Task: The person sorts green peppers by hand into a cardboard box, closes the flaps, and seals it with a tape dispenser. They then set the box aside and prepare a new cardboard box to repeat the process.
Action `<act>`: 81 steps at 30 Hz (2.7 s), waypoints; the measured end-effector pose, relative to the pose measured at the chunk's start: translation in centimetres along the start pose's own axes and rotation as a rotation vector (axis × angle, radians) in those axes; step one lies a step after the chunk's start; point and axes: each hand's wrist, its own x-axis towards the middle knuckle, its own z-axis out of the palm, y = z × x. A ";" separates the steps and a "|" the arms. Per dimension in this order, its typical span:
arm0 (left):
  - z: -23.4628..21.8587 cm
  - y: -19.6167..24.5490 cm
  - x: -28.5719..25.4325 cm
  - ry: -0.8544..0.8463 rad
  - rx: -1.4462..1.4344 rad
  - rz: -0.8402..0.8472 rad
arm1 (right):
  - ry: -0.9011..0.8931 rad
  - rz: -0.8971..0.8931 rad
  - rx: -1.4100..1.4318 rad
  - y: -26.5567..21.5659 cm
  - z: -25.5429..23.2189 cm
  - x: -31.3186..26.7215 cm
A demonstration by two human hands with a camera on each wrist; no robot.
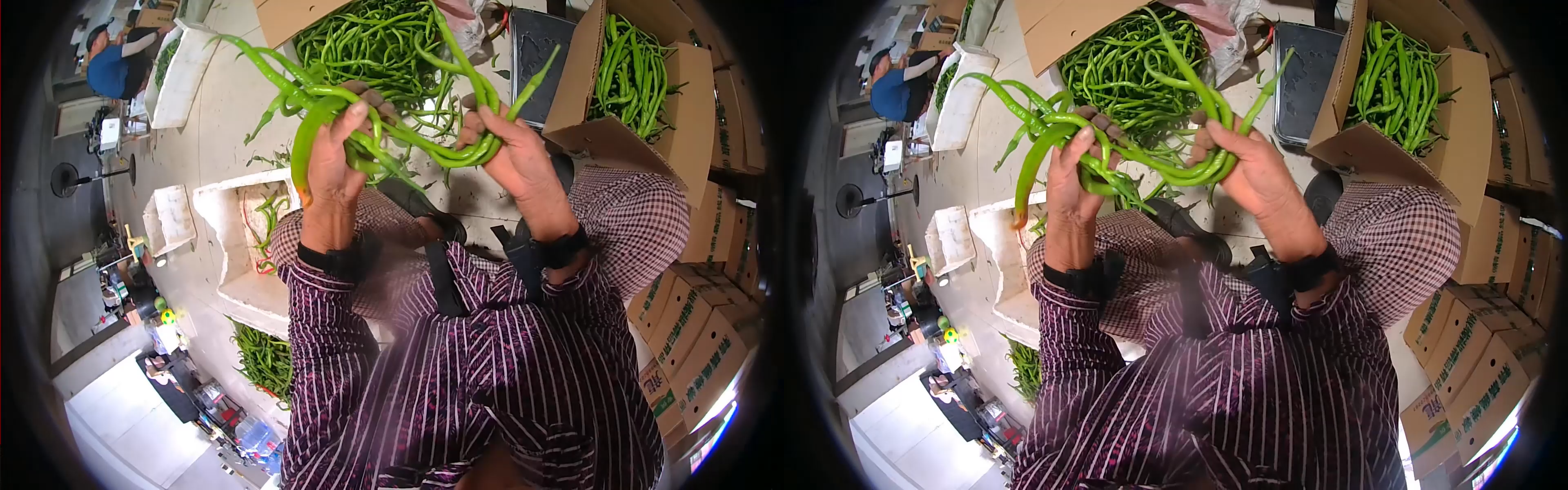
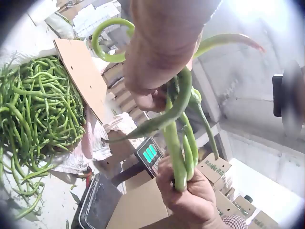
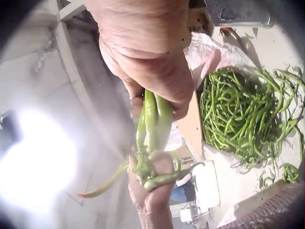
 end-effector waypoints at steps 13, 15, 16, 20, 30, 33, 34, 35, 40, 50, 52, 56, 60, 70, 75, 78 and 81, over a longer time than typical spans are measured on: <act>0.4 -1.1 -0.2 0.024 0.149 -0.074 | 0.270 -0.118 -0.248 -2.1 -2.7 -1.1; 0.9 -1.1 -0.3 0.011 0.155 -0.125 | 0.259 -0.113 -0.272 -1.9 -1.7 -1.2; 0.6 -1.4 -0.3 -0.013 0.168 -0.134 | 0.249 -0.119 -0.285 -1.9 -0.9 -1.1; 0.7 -2.5 -0.1 -0.018 0.323 -0.138 | 0.226 -0.089 -0.432 -1.6 1.6 -0.7; 0.4 -5.8 -0.5 0.058 0.534 -0.114 | 0.201 -0.013 -0.585 -0.7 2.4 -0.5; 1.4 -5.9 -0.8 0.036 0.564 -0.118 | 0.181 0.008 -0.694 -0.7 2.9 -1.0; 1.6 -5.7 -0.9 0.008 0.498 -0.132 | 0.131 0.022 -0.814 -0.8 4.0 -1.2; 1.7 -5.7 -1.0 -0.016 0.434 -0.146 | 0.077 0.037 -0.932 -0.6 4.6 -1.2; 1.0 -5.4 -0.8 -0.121 0.458 -0.121 | 0.049 -0.167 -1.198 1.0 4.7 -0.1; -0.1 -6.9 -1.0 -0.189 0.234 -0.107 | -0.063 -0.422 -1.684 0.6 7.0 0.0; 0.2 -6.9 -0.9 -0.172 0.178 -0.142 | -0.061 -0.412 -1.715 0.5 7.0 0.1; 0.0 -7.1 -1.0 -0.221 0.158 -0.105 | -0.042 -0.361 -1.735 0.2 7.3 0.0; 0.0 -7.1 -1.0 -0.273 0.072 -0.090 | -0.090 -0.395 -1.707 -0.1 7.0 0.1; 1.6 -9.1 -1.7 -0.074 -0.457 -0.174 | -0.129 -0.293 -1.471 -2.0 6.0 0.0; 0.7 -10.0 -1.3 0.105 -0.824 -0.150 | -0.138 -0.305 -1.588 -1.7 5.3 -1.4; -1.9 -11.8 0.0 0.289 -0.734 -0.085 | 0.281 -0.145 -1.349 -2.3 5.0 -3.7; -3.7 -12.8 0.1 0.410 -0.495 -0.041 | 0.537 -0.136 -1.474 -5.2 6.5 -4.8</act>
